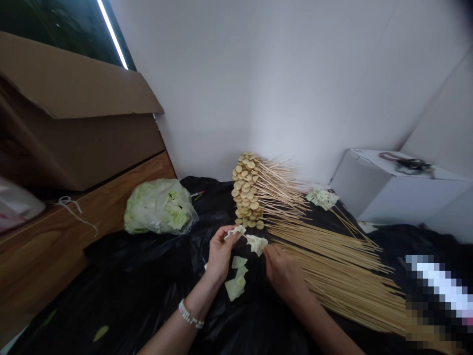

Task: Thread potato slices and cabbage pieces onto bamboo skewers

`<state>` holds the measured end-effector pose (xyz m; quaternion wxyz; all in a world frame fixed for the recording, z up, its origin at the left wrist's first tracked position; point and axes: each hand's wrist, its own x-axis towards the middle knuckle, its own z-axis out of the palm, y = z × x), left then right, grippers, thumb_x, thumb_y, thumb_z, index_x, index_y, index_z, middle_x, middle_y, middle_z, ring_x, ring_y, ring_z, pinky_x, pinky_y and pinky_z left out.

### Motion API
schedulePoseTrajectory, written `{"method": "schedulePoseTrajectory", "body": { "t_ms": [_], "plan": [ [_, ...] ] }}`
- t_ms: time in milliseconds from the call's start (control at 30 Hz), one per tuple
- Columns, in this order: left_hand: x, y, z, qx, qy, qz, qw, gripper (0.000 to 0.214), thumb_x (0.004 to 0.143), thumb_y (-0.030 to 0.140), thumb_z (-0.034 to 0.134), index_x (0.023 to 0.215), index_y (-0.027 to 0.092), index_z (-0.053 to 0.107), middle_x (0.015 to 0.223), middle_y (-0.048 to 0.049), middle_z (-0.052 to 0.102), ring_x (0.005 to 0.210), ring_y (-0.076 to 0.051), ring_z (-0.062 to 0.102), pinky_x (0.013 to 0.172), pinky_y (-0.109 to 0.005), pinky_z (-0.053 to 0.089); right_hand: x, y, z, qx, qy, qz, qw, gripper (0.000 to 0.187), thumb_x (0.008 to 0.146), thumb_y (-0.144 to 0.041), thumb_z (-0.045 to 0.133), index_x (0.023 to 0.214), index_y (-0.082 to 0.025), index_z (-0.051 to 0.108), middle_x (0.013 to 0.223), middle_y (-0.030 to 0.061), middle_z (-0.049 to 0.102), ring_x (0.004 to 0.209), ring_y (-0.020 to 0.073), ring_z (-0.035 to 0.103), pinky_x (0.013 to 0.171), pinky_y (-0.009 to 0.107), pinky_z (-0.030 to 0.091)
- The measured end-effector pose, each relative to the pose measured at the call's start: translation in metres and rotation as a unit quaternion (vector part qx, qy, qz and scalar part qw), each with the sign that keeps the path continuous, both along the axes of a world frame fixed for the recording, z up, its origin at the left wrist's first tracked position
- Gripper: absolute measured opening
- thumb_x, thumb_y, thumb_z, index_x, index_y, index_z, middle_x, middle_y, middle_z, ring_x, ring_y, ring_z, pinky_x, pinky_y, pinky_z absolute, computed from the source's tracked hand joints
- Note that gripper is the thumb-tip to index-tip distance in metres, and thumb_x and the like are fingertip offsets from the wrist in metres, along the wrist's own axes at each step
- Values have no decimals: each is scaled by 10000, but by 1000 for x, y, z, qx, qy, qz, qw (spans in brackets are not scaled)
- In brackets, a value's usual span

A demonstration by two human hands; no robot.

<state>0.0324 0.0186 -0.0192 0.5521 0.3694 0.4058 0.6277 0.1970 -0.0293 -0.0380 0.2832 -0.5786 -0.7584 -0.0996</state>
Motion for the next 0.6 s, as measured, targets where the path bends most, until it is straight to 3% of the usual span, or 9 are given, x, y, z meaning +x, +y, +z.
{"method": "schedulePoseTrajectory", "body": {
  "t_ms": [367, 600],
  "plan": [
    [3, 0, 3, -57, -100, 4, 993, 306, 591, 280, 839, 809, 154, 665, 856, -20, 716, 814, -131, 658, 851, -287, 507, -5, -1, 0, -17, -8, -14, 1000, 198, 892, -100, 456, 779, -202, 583, 706, 19, 612, 586, 142, 539, 538, 289, 247],
    [6, -2, -4, -67, -82, 0, 994, 336, 595, 285, 838, 847, 154, 658, 835, -19, 712, 772, -125, 660, 813, -269, 513, -7, -1, 1, -50, -44, -26, 997, 158, 835, -59, 526, 819, -200, 596, 751, 36, 635, 628, 161, 577, 526, 291, 243]
  ]
}}
